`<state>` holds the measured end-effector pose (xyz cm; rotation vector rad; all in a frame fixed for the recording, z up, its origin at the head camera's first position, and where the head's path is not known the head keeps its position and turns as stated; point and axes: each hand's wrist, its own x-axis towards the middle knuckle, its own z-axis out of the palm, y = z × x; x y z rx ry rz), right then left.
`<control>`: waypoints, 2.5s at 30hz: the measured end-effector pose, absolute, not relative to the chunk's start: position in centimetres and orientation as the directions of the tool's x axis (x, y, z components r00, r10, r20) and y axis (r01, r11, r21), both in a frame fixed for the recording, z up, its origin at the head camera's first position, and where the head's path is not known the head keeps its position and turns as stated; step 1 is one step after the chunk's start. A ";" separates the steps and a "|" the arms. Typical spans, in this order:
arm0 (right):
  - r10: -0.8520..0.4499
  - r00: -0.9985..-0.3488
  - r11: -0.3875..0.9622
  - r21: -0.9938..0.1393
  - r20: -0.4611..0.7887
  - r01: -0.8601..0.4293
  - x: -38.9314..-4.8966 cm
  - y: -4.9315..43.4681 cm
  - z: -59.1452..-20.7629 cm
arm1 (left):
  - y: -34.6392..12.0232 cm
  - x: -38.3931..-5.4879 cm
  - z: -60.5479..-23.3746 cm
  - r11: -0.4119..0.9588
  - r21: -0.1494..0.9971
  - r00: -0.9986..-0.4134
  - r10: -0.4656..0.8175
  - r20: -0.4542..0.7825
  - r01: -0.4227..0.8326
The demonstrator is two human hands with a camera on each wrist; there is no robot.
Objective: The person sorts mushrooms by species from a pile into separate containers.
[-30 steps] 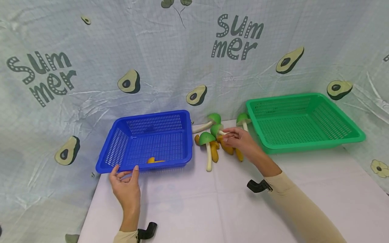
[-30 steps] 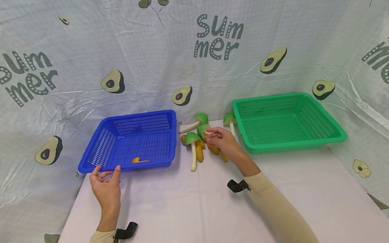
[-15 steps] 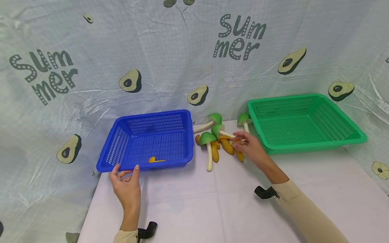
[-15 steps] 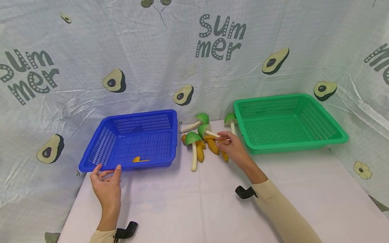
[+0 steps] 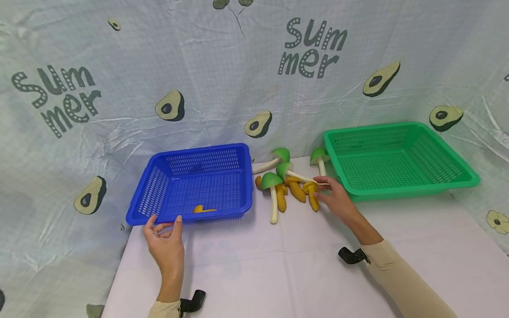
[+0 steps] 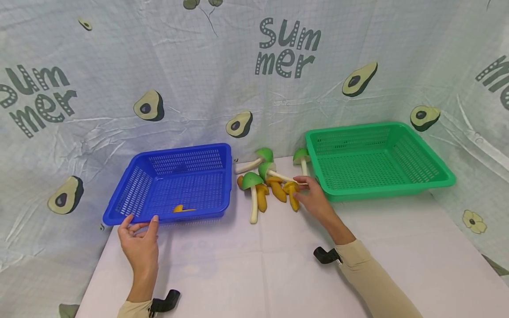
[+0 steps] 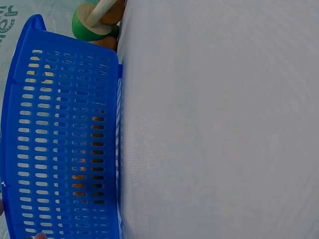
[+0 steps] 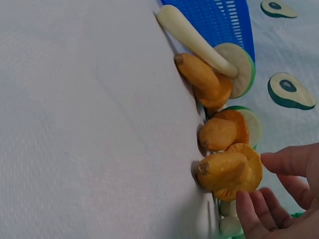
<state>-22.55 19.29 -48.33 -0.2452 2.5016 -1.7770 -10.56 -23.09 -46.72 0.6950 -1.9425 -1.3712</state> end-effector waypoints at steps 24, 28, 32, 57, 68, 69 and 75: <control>-0.109 -0.992 0.331 -0.943 -0.058 0.019 -23.5 18.2 -49.3 | -23.2 -10.6 -46.8 0.301 0.953 -0.650 -0.729 0.212 -0.026; -0.109 -0.991 0.386 -0.922 -0.075 0.027 -23.4 17.7 -49.2 | -23.2 -10.6 -46.7 0.305 0.952 -0.653 -0.727 0.213 -0.029; -0.095 -0.990 0.436 -0.899 -0.102 0.051 -23.3 17.4 -49.0 | -23.1 -10.5 -46.7 0.314 0.949 -0.655 -0.725 0.214 -0.038; -0.108 -0.985 0.450 -0.890 -0.135 0.073 -23.0 16.7 -48.9 | -23.3 -10.7 -46.8 0.301 0.953 -0.652 -0.728 0.209 -0.030; -0.130 -0.984 0.347 -0.935 -0.121 0.069 -22.4 16.9 -48.3 | -23.1 -10.5 -46.6 0.301 0.953 -0.652 -0.731 0.200 -0.045; -0.131 -0.984 0.331 -0.941 -0.118 0.069 -22.4 16.9 -48.2 | -23.1 -10.4 -46.6 0.299 0.953 -0.652 -0.731 0.200 -0.044; -0.148 -0.984 0.283 -0.957 -0.102 0.057 -22.3 16.8 -48.2 | -23.2 -10.4 -46.7 0.302 0.952 -0.656 -0.728 0.200 -0.045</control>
